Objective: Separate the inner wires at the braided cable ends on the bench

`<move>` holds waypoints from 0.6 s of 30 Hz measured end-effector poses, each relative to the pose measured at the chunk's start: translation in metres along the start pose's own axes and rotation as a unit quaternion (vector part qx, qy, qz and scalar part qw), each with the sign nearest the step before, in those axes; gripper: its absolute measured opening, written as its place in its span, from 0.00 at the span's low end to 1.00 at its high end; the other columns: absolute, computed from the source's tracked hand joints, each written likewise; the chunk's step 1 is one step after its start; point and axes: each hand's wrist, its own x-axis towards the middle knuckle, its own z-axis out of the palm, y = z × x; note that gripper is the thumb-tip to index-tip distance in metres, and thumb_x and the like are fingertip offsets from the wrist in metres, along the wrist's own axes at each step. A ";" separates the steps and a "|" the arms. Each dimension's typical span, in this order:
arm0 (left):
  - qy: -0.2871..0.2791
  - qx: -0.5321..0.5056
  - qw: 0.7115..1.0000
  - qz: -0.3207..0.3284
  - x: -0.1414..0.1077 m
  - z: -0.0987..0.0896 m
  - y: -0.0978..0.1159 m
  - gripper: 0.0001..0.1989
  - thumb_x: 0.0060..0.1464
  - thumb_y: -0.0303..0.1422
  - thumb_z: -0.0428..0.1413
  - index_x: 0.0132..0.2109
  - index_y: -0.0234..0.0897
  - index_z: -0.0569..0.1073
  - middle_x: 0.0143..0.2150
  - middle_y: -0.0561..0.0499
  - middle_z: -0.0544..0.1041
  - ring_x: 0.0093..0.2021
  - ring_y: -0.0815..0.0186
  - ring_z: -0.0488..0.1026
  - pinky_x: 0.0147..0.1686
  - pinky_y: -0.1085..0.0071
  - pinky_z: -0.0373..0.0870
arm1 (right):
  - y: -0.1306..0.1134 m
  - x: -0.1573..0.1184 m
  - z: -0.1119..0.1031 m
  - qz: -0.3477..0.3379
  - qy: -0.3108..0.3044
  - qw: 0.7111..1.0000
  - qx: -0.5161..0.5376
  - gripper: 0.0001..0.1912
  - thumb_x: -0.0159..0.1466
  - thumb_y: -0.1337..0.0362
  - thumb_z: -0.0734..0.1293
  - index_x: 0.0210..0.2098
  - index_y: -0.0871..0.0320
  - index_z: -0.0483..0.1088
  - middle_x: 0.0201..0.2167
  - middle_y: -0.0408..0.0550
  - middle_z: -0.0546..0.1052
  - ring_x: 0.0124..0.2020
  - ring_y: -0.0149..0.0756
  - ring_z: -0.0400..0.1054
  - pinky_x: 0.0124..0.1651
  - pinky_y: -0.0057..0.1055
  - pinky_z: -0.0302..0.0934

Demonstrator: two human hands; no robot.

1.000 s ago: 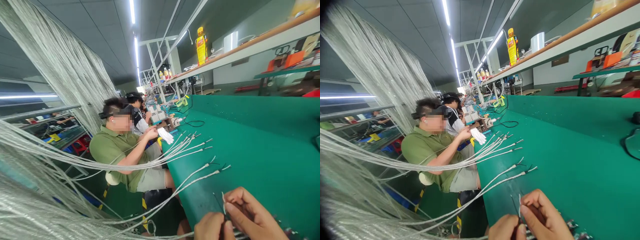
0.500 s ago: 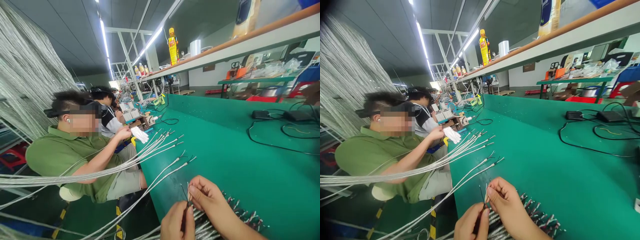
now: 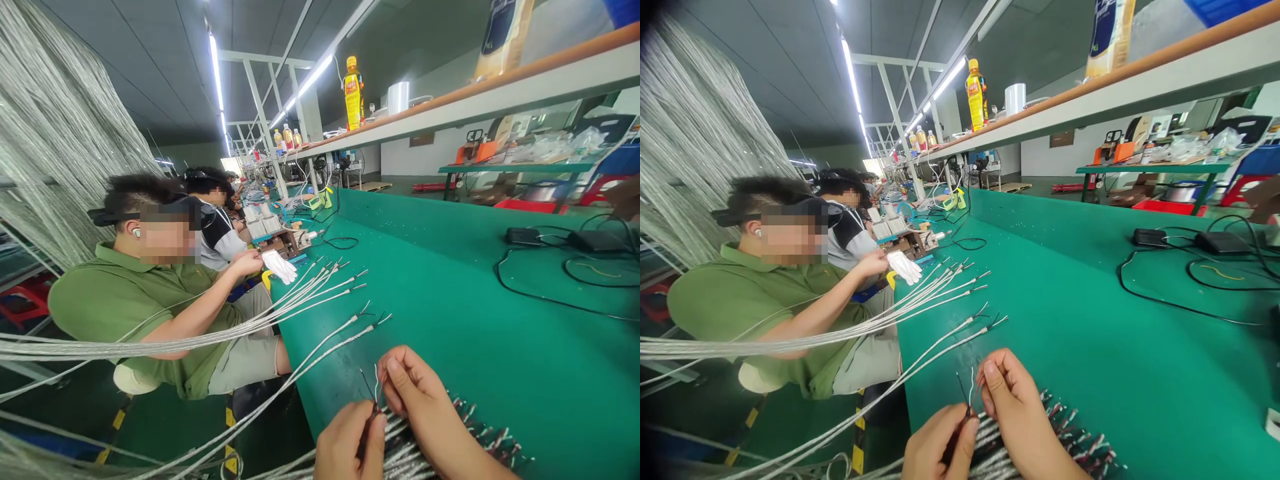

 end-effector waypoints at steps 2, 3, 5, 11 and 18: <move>-0.015 -0.017 0.999 -0.024 0.002 -0.004 0.004 0.12 0.66 0.35 0.50 0.35 0.39 0.74 0.28 0.51 0.75 0.28 0.68 0.74 0.27 0.78 0.67 | 0.000 0.000 -0.001 -0.008 0.026 0.999 0.025 0.17 0.72 0.50 0.60 0.36 0.57 0.66 0.21 0.37 0.61 0.21 0.28 0.50 0.26 0.28 0.45; -0.019 -0.032 0.998 -0.042 0.003 -0.006 0.005 0.13 0.66 0.36 0.50 0.34 0.38 0.74 0.27 0.51 0.74 0.28 0.68 0.73 0.26 0.78 0.67 | 0.001 0.000 -0.001 -0.010 0.038 0.998 0.039 0.16 0.72 0.51 0.60 0.37 0.56 0.66 0.22 0.38 0.62 0.22 0.28 0.51 0.26 0.29 0.46; -0.038 -0.077 0.992 -0.091 0.006 -0.009 0.008 0.14 0.65 0.36 0.51 0.33 0.37 0.74 0.27 0.51 0.73 0.26 0.70 0.73 0.23 0.80 0.67 | 0.002 -0.002 -0.001 -0.017 0.058 0.997 0.052 0.14 0.72 0.51 0.61 0.39 0.55 0.66 0.25 0.39 0.64 0.22 0.29 0.52 0.27 0.30 0.48; -0.033 -0.173 0.966 -0.190 0.010 -0.012 0.015 0.09 0.62 0.33 0.55 0.34 0.35 0.76 0.31 0.52 0.73 0.23 0.74 0.73 0.23 0.82 0.69 | -0.006 -0.016 -0.001 -0.147 0.052 0.980 -0.125 0.06 0.71 0.58 0.63 0.40 0.52 0.69 0.34 0.45 0.67 0.31 0.34 0.62 0.32 0.31 0.57; -0.005 -0.173 0.962 -0.211 0.011 -0.011 0.015 0.10 0.61 0.33 0.56 0.32 0.36 0.74 0.29 0.53 0.72 0.25 0.72 0.72 0.22 0.81 0.65 | -0.028 -0.018 0.008 -0.225 -0.038 0.907 -0.354 0.11 0.70 0.66 0.63 0.48 0.49 0.73 0.35 0.47 0.71 0.32 0.36 0.68 0.32 0.32 0.62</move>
